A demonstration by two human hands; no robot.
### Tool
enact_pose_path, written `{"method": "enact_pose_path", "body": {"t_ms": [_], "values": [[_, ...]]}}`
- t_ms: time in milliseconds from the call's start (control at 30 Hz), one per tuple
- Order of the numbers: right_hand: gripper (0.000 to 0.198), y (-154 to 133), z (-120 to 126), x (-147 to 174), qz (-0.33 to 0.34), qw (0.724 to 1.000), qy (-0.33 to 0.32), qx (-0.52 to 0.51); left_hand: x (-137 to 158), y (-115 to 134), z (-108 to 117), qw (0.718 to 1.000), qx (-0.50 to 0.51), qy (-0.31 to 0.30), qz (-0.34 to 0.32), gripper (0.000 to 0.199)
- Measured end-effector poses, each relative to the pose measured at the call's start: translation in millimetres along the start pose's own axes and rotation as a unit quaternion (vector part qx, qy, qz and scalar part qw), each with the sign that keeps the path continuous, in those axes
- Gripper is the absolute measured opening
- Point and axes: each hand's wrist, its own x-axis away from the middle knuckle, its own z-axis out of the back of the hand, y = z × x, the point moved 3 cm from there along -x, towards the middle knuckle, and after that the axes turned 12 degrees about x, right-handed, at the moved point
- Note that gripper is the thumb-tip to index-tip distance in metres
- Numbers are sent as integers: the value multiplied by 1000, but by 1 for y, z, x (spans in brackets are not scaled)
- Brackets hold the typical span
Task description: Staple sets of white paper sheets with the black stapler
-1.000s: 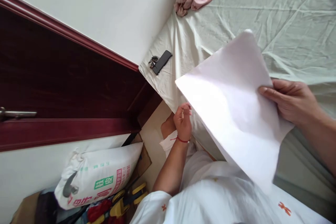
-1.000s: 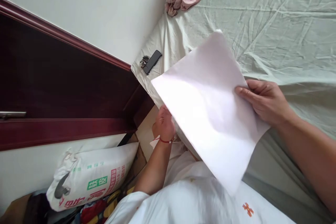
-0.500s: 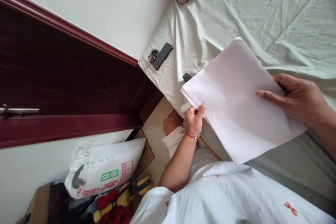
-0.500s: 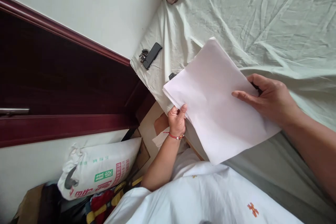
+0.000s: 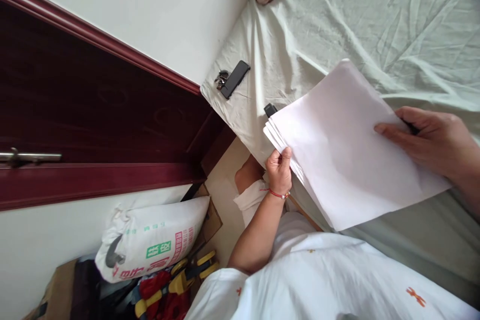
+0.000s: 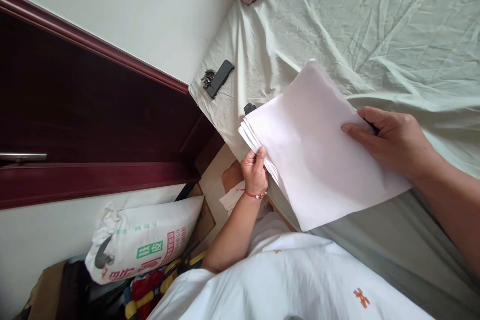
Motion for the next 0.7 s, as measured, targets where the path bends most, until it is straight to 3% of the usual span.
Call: {"method": "enact_pose_path", "body": {"t_ms": [300,533,700], "values": [[38,-3,1,0,1,1000,-8,-12,1,2,-5,999,36,-16,11,42],[33,-5,3,-1,-8,1000,28,-8,-1,3,1,999,-39,3,-27,46],[31,-1,1,-1,-11,1000,14,14,1,6,-2,1000,-11,6,-22,46]]}}
